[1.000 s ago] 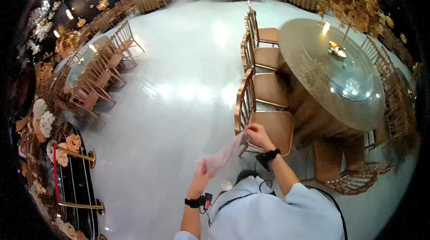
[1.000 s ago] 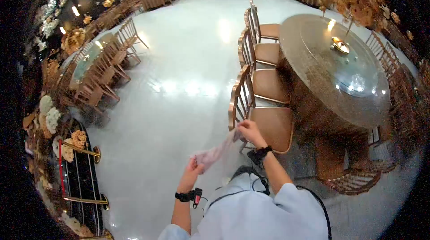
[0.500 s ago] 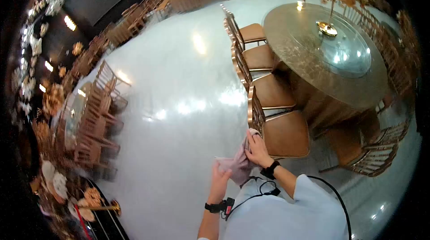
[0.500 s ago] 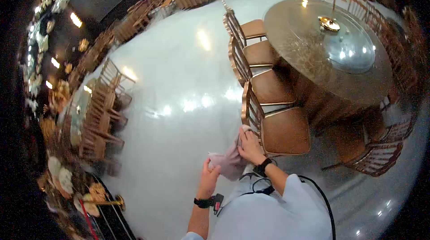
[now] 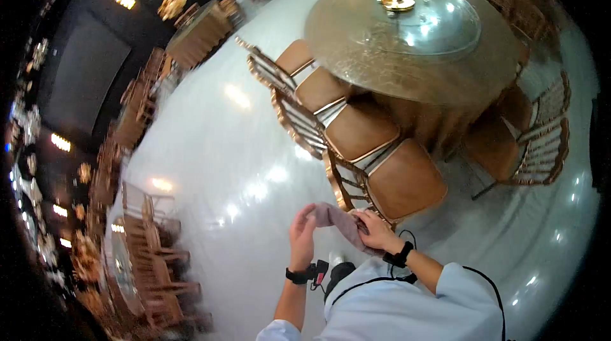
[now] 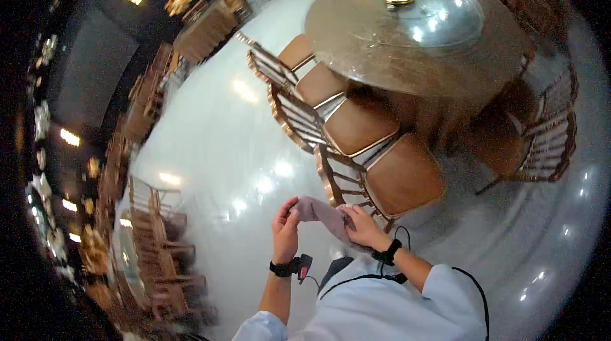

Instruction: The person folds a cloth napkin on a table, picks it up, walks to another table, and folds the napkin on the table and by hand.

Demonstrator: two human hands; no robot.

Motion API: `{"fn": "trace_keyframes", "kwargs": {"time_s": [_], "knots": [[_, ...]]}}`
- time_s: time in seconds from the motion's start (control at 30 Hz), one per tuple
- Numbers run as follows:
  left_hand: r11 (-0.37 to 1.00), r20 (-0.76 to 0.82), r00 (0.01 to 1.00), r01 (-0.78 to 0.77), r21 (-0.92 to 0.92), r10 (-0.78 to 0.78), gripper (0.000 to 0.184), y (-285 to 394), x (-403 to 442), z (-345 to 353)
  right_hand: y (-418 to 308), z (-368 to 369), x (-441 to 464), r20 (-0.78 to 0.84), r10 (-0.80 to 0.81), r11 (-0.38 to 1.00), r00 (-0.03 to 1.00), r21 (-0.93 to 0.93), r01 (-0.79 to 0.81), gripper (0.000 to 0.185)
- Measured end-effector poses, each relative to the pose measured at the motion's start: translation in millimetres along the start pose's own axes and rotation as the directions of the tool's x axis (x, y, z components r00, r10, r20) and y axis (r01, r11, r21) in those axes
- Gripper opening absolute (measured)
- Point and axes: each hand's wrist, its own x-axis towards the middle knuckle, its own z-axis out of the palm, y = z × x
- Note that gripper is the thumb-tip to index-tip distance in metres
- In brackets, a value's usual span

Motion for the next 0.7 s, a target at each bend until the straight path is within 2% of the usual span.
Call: {"fn": "trace_keyframes", "kwargs": {"time_s": [0.07, 0.1, 0.17, 0.2, 0.27, 0.33, 0.4, 0.47, 0.53, 0.6, 0.67, 0.7], "knots": [[0.983, 0.107, 0.994, -0.020, 0.180, 0.000, 0.041, -11, 27, -3, 6, 2, -2, -0.065, -0.036, 0.999, 0.997, -0.028, 0.034, 0.046], [0.983, 0.147, 0.989, -0.023, 0.184, -0.004, 0.041, -16, 36, -3, 6, 3, -2, -0.101, -0.018, 0.999, 0.995, -0.033, 0.015, 0.046], [0.798, 0.405, 0.909, -0.312, 0.515, 0.094, 0.043, -26, 55, -3, 6, 7, 0, -0.014, 0.058, 0.997, 0.998, -0.048, -0.058, 0.045], [0.704, 0.540, 0.830, -0.466, 0.536, 0.138, 0.050, -40, 64, -6, 7, 9, 0, 0.019, 0.099, 0.993, 0.995, -0.058, -0.098, 0.045], [0.450, 0.840, 0.524, -0.790, 0.416, 0.143, 0.056, -54, 84, -6, 1, 14, -3, 0.017, 0.133, 0.990, 0.991, -0.047, -0.132, 0.047], [0.403, 0.910, 0.406, -0.849, 0.342, 0.082, 0.060, -84, 102, -15, 6, 30, -8, -0.056, 0.144, 0.981, 0.988, -0.125, -0.150, 0.047], [0.309, 0.955, 0.255, -0.930, 0.199, 0.151, 0.063, -79, 117, -8, 0, 38, -6, -0.092, 0.184, 0.963, 0.979, -0.185, -0.199, 0.055], [0.261, 0.989, 0.121, -0.961, 0.095, 0.086, 0.064, -80, 134, -7, -28, 44, -2, -0.123, 0.390, 0.876, 0.913, -0.256, -0.409, 0.057], [0.286, 0.999, 0.030, -0.958, 0.033, -0.014, 0.061, -91, 154, -6, -24, 72, 0, -0.337, 0.322, 0.807, 0.885, -0.392, -0.443, 0.058], [0.260, 0.993, -0.106, -0.958, -0.118, 0.059, 0.060, -84, 165, 6, -22, 86, 3, -0.418, 0.357, 0.675, 0.836, -0.503, -0.540, 0.063], [0.305, 0.981, -0.191, -0.937, -0.171, -0.037, 0.063, -98, 180, 14, -16, 95, 7, -0.543, 0.268, 0.647, 0.796, -0.511, -0.566, 0.062], [0.259, 0.971, -0.240, -0.937, -0.236, 0.017, 0.061, -100, 182, 17, -19, 91, 10, -0.551, 0.265, 0.630, 0.791, -0.522, -0.575, 0.062]]}}
